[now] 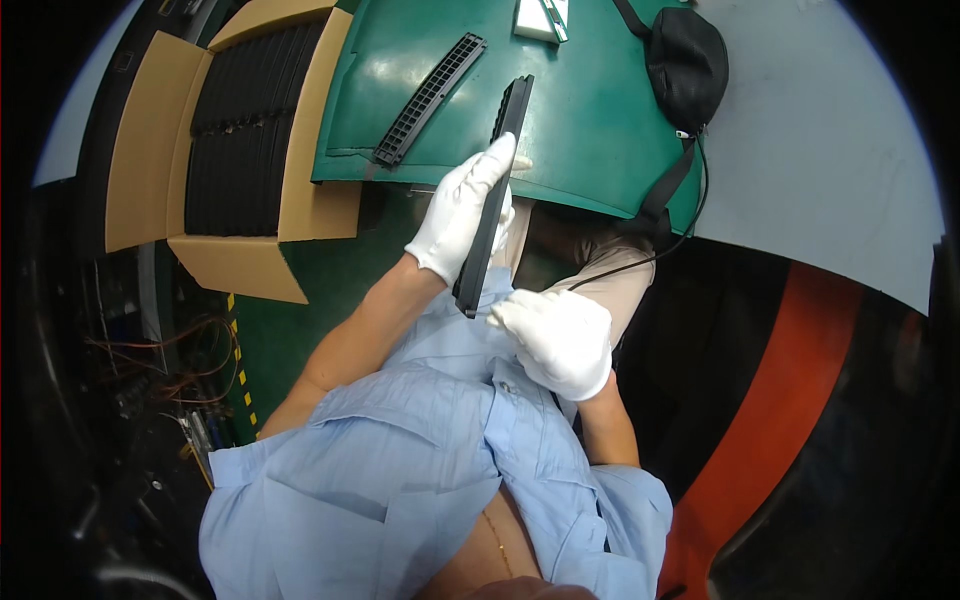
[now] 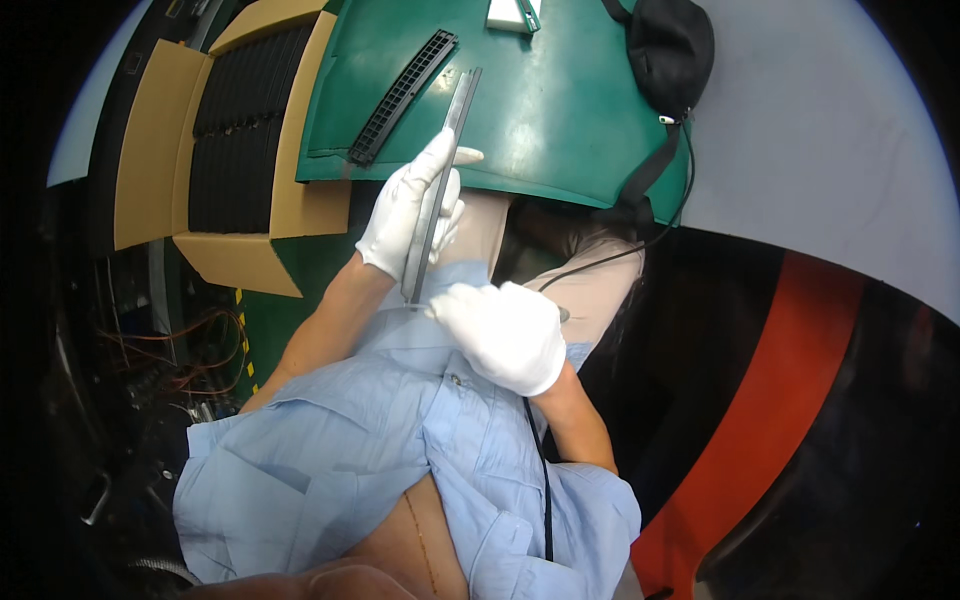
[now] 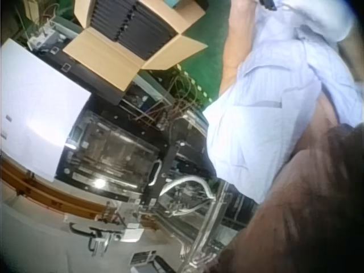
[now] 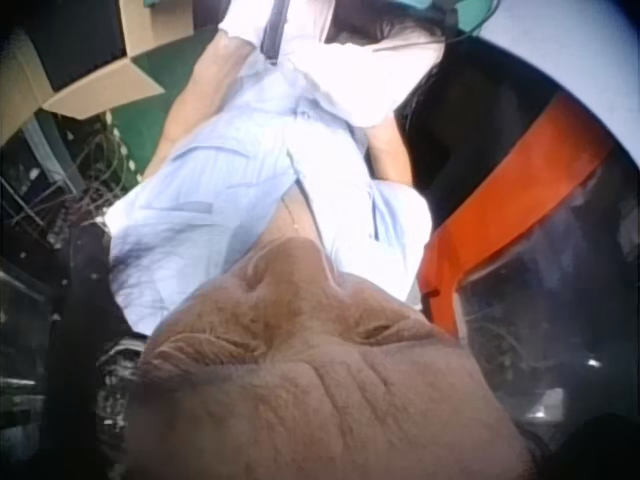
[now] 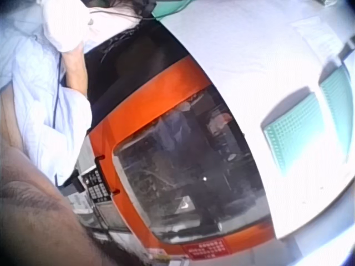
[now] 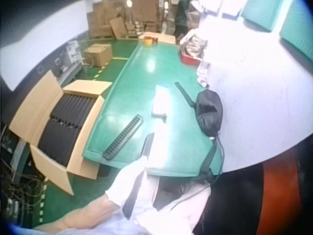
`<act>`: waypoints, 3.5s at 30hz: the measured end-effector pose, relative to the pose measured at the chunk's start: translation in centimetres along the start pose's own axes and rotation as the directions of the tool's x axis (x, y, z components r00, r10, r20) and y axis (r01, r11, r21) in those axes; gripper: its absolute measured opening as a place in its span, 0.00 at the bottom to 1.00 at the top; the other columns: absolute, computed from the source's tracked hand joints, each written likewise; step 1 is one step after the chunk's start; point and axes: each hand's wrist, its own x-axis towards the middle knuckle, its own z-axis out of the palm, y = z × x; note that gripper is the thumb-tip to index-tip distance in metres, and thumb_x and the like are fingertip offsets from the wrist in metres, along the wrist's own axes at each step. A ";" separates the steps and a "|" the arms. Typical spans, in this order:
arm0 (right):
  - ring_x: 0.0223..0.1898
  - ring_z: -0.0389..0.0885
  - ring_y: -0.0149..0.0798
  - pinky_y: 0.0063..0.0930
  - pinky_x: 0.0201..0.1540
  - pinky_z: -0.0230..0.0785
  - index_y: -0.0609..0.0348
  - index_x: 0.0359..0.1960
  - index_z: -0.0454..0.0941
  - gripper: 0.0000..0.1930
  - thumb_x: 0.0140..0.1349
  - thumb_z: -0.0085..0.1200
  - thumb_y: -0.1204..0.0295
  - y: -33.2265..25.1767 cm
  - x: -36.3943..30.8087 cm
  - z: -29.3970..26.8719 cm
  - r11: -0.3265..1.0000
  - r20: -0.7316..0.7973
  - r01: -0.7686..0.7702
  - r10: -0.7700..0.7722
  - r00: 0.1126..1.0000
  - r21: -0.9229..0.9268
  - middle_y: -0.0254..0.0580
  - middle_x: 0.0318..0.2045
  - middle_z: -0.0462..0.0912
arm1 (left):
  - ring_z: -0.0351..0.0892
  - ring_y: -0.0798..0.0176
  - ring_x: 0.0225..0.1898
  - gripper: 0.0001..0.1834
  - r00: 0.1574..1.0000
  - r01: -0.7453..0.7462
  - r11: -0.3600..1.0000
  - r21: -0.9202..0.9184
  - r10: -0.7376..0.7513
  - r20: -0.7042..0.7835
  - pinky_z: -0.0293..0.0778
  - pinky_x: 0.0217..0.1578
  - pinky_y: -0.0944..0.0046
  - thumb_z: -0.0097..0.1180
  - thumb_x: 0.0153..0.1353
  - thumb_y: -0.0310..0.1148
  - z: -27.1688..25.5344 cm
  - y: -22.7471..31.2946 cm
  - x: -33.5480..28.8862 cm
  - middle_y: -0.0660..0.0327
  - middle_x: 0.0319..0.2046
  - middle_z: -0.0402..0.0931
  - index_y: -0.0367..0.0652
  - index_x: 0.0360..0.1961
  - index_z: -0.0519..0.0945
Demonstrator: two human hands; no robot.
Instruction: The person retrieves black plastic components from a cardboard box and a machine. They use a small metal tool to pry open the components and insert small white pieces into them. The person then places the assembled parts back into the box.
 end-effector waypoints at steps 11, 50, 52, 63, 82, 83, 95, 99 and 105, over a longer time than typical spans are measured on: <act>0.22 0.78 0.37 0.30 0.24 0.68 0.51 0.36 0.81 0.13 0.46 0.62 0.78 2.1 1.2 1.1 0.984 -0.053 -0.084 0.077 0.996 -0.155 0.33 0.25 0.79 | 0.56 0.71 0.08 0.31 0.996 0.060 0.995 -0.074 -0.055 0.072 0.55 0.08 0.69 0.33 0.77 0.61 -1.5 -3.0 -1.3 0.69 0.10 0.58 0.49 0.26 0.68; 0.35 0.86 0.41 0.31 0.40 0.78 0.59 0.50 0.76 0.11 0.70 0.57 0.69 2.4 4.1 -4.0 0.836 -0.008 -0.422 0.453 0.891 0.349 0.45 0.41 0.84 | 0.60 0.73 0.19 0.31 0.912 -0.406 0.835 0.372 0.396 0.107 0.58 0.21 0.67 0.29 0.82 0.49 -1.9 -3.4 -2.6 0.67 0.17 0.62 0.40 0.24 0.69; 0.32 0.84 0.37 0.29 0.36 0.76 0.58 0.43 0.78 0.05 0.68 0.58 0.73 2.9 4.1 -4.4 0.950 -0.021 -0.271 0.277 0.961 0.153 0.42 0.36 0.84 | 0.57 0.72 0.19 0.31 0.899 -0.436 0.807 0.399 0.413 0.149 0.57 0.22 0.66 0.29 0.82 0.47 -2.3 -4.4 -2.4 0.67 0.17 0.61 0.39 0.22 0.67; 0.26 0.83 0.38 0.31 0.27 0.72 0.51 0.39 0.83 0.13 0.49 0.63 0.72 2.9 1.1 -4.2 0.980 0.172 0.031 0.003 0.985 -0.197 0.33 0.32 0.84 | 0.61 0.73 0.20 0.32 0.949 -0.306 0.881 0.361 0.254 0.186 0.60 0.24 0.67 0.32 0.81 0.48 -2.6 -6.4 -3.0 0.66 0.18 0.64 0.38 0.23 0.71; 0.28 0.84 0.39 0.31 0.29 0.74 0.52 0.37 0.83 0.11 0.50 0.62 0.75 3.7 1.4 -3.6 0.990 0.095 -0.034 0.048 0.994 -0.140 0.34 0.33 0.85 | 0.63 0.69 0.19 0.32 0.892 -0.452 0.753 0.477 0.382 0.243 0.62 0.24 0.63 0.31 0.81 0.46 -2.5 -7.1 -3.6 0.63 0.15 0.64 0.37 0.23 0.72; 0.29 0.84 0.39 0.31 0.30 0.75 0.53 0.37 0.83 0.10 0.51 0.63 0.75 3.8 1.4 -3.3 0.990 0.107 -0.026 0.041 0.993 -0.142 0.35 0.33 0.85 | 0.63 0.69 0.19 0.32 0.870 -0.491 0.714 0.498 0.423 0.251 0.62 0.24 0.63 0.31 0.81 0.46 -2.5 -7.2 -3.7 0.63 0.15 0.64 0.37 0.23 0.72; 0.45 0.84 0.56 0.42 0.47 0.76 0.56 0.51 0.77 0.22 0.72 0.51 0.49 10.3 11.2 4.3 0.842 0.020 -0.536 0.536 0.844 0.054 0.50 0.43 0.86 | 0.73 0.73 0.32 0.31 0.865 -0.421 0.661 0.621 0.500 0.053 0.74 0.34 0.70 0.71 0.61 0.33 -9.3 -11.7 -2.7 0.65 0.36 0.72 0.40 0.59 0.65; 0.46 0.86 0.60 0.43 0.50 0.78 0.71 0.49 0.73 0.45 0.58 0.55 0.31 10.2 20.5 8.2 0.668 0.185 -0.738 0.740 0.646 -0.095 0.66 0.41 0.85 | 0.70 0.77 0.24 0.23 0.800 -0.381 0.895 0.234 0.445 -0.402 0.71 0.23 0.74 0.59 0.71 0.30 -11.0 -10.1 -2.8 0.67 0.36 0.71 0.42 0.62 0.65; 0.46 0.87 0.57 0.42 0.52 0.79 0.71 0.50 0.72 0.39 0.55 0.64 0.42 11.5 21.5 13.2 0.570 0.199 -0.792 0.821 0.535 -0.219 0.61 0.43 0.86 | 0.66 0.77 0.21 0.22 0.638 -0.285 0.796 0.535 0.574 -0.514 0.64 0.18 0.74 0.56 0.74 0.37 -13.7 -0.7 1.4 0.66 0.33 0.69 0.40 0.61 0.65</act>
